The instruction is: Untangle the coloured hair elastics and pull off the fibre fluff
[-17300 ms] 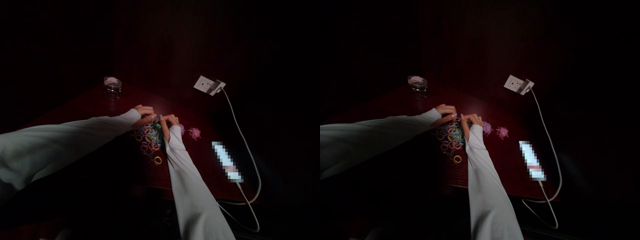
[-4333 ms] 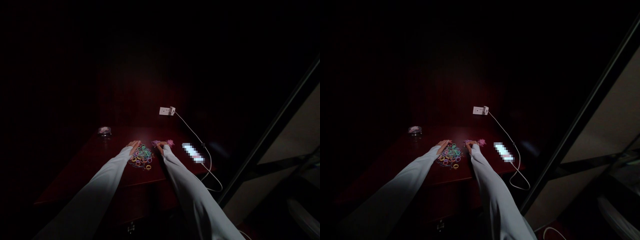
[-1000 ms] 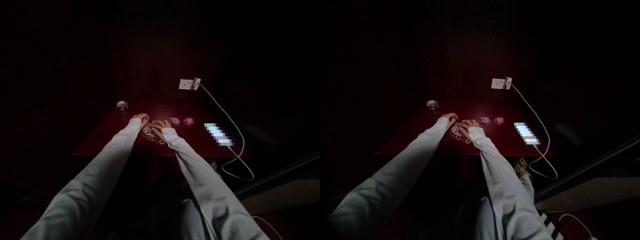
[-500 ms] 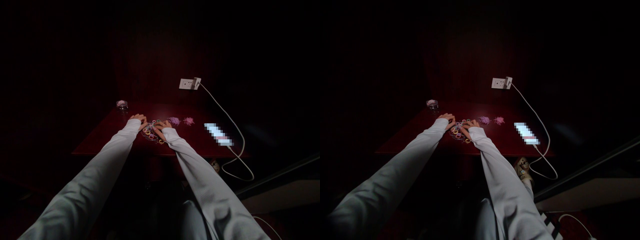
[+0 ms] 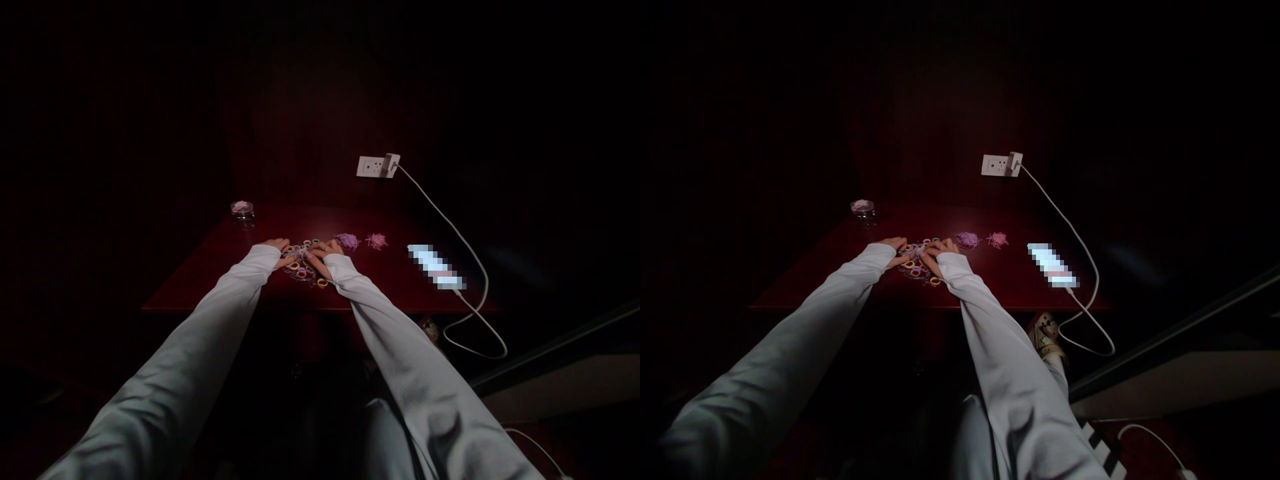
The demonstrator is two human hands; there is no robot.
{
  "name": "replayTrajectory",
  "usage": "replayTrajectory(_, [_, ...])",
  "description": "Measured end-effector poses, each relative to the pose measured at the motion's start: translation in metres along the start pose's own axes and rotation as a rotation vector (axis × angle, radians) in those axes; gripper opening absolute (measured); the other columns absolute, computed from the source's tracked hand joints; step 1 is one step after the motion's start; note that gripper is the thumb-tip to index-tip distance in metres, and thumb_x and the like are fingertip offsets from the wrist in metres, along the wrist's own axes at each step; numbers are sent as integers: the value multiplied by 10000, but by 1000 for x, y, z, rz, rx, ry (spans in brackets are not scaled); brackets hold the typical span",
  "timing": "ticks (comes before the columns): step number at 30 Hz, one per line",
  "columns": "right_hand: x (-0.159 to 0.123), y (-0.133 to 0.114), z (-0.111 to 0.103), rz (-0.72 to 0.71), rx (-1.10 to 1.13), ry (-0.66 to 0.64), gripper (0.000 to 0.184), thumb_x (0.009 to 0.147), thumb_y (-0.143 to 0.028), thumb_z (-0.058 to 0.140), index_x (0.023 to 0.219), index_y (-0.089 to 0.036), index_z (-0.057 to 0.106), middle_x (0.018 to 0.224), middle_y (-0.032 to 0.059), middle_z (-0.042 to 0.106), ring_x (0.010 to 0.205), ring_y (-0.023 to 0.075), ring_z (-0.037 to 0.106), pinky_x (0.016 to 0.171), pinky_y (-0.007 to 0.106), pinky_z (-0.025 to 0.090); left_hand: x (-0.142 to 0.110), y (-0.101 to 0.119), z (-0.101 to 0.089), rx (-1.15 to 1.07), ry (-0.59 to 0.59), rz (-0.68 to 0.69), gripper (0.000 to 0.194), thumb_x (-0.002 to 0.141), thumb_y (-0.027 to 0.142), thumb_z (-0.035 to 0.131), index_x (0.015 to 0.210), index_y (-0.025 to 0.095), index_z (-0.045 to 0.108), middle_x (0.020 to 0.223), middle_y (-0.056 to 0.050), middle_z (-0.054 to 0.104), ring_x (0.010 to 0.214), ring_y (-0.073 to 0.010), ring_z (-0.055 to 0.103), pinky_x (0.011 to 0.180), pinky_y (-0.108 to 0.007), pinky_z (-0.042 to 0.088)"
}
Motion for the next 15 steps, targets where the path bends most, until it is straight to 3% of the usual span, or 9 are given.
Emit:
replayTrajectory(5, [0, 2, 1, -4, 1, 3, 449, 1073, -518, 408, 1099, -289, 793, 1210, 42, 728, 1149, 255, 490, 1017, 421, 399, 4, 2, 9, 20, -51, 31, 235, 822, 382, 637, 784, 233, 459, 836, -19, 598, 783, -200, 571, 611, -292, 302])
replayTrajectory(15, [0, 3, 3, -31, -15, 20, 432, 1078, -499, 406, 1116, -291, 783, 1208, 25, 736, 1132, 257, 499, 1010, 419, 405, 0, 11, -5, -162, -36, 109, 208, 858, 370, 577, 771, 227, 454, 790, -5, 561, 722, -181, 519, 648, -293, 330])
Point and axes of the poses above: each hand's wrist, its own x-axis towards the middle knuckle, its own z-axis out of the palm, y = z × x, the point moved 7 cm from there along x, towards the middle knuckle
